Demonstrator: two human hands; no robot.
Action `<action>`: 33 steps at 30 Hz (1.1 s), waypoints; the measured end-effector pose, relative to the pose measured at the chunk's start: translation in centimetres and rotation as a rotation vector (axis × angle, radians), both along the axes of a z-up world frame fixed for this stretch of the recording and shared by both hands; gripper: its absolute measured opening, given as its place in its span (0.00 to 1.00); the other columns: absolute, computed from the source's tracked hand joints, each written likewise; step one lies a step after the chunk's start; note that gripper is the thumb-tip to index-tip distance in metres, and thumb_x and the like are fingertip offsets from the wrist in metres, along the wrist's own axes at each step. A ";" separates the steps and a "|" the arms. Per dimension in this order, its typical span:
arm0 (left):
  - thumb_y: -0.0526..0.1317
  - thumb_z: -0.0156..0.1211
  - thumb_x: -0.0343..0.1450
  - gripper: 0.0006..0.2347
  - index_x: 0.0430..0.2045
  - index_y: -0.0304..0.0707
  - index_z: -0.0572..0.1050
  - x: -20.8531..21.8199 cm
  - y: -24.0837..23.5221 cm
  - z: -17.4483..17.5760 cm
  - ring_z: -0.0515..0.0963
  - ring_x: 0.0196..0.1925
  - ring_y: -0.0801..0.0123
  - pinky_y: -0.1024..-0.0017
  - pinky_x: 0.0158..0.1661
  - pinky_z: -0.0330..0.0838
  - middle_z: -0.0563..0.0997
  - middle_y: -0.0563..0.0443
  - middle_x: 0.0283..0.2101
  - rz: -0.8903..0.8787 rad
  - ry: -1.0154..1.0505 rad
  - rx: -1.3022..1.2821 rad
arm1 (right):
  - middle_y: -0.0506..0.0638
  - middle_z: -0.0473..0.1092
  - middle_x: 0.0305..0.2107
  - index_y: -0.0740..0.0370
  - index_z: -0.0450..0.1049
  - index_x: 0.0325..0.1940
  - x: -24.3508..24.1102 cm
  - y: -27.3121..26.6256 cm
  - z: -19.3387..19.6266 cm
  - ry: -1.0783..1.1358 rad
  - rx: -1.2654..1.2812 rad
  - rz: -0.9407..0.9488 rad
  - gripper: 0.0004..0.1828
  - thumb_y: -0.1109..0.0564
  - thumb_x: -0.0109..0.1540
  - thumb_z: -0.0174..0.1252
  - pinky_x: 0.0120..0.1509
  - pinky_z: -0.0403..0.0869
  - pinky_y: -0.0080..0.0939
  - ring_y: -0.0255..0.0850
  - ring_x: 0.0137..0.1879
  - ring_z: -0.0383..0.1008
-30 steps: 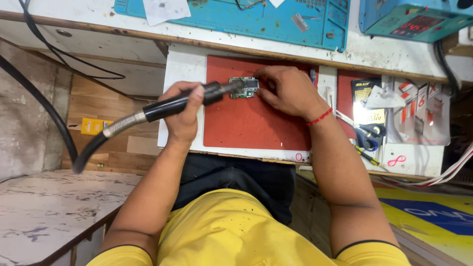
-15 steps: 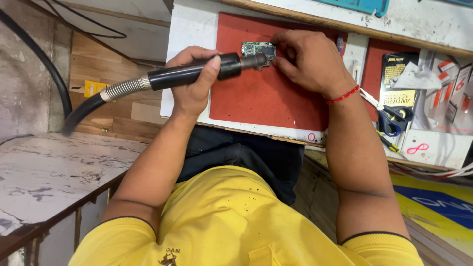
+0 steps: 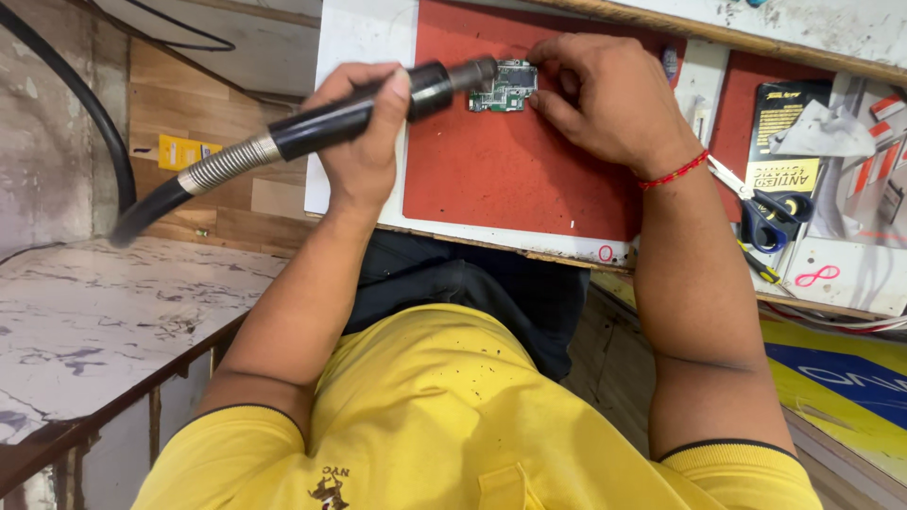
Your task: The person uses a hot air gun to heat a small circuit board placed on a red mat. After heating, the person uses a purple tool to scrape and clean the surface of the board, removing residue or flux.
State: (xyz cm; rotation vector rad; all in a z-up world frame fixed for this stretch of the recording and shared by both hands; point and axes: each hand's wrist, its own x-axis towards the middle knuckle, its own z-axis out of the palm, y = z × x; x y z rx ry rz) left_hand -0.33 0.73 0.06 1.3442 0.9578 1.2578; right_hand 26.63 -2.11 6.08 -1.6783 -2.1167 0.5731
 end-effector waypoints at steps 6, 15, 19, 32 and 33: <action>0.41 0.67 0.76 0.10 0.39 0.30 0.79 0.3 -0.3 0.2 0.81 0.41 0.74 0.76 0.47 0.77 0.83 0.51 0.38 -0.001 -0.006 0.109 | 0.53 0.70 0.29 0.60 0.78 0.54 0.2 0.0 -0.4 0.015 0.020 0.018 0.17 0.57 0.62 0.70 0.37 0.70 0.48 0.49 0.33 0.71; 0.42 0.67 0.75 0.10 0.37 0.31 0.79 0.3 0.1 0.1 0.81 0.37 0.76 0.77 0.42 0.76 0.83 0.52 0.34 -0.047 -0.005 0.067 | 0.54 0.70 0.30 0.62 0.78 0.54 0.3 0.0 -0.4 0.017 0.054 0.030 0.17 0.58 0.62 0.70 0.39 0.71 0.47 0.50 0.34 0.72; 0.42 0.67 0.75 0.11 0.37 0.31 0.80 0.4 0.0 -0.1 0.81 0.38 0.76 0.77 0.43 0.76 0.83 0.52 0.35 -0.041 0.044 0.083 | 0.53 0.70 0.30 0.61 0.78 0.54 0.4 -0.1 -0.4 0.009 0.046 0.032 0.17 0.58 0.62 0.69 0.38 0.71 0.48 0.50 0.34 0.72; 0.40 0.67 0.75 0.10 0.38 0.29 0.79 -0.2 -0.3 0.5 0.78 0.38 0.76 0.77 0.43 0.72 0.82 0.52 0.35 -0.118 -0.024 0.038 | 0.54 0.70 0.29 0.59 0.78 0.53 -0.1 0.0 -0.1 0.025 0.030 -0.002 0.18 0.59 0.60 0.68 0.38 0.71 0.49 0.50 0.33 0.72; 0.40 0.67 0.75 0.10 0.38 0.29 0.79 0.0 -0.2 0.5 0.79 0.38 0.76 0.77 0.43 0.72 0.82 0.52 0.35 -0.059 -0.029 0.036 | 0.54 0.70 0.28 0.59 0.78 0.53 -0.2 0.1 0.0 0.023 0.020 -0.010 0.17 0.58 0.60 0.68 0.38 0.71 0.49 0.50 0.33 0.72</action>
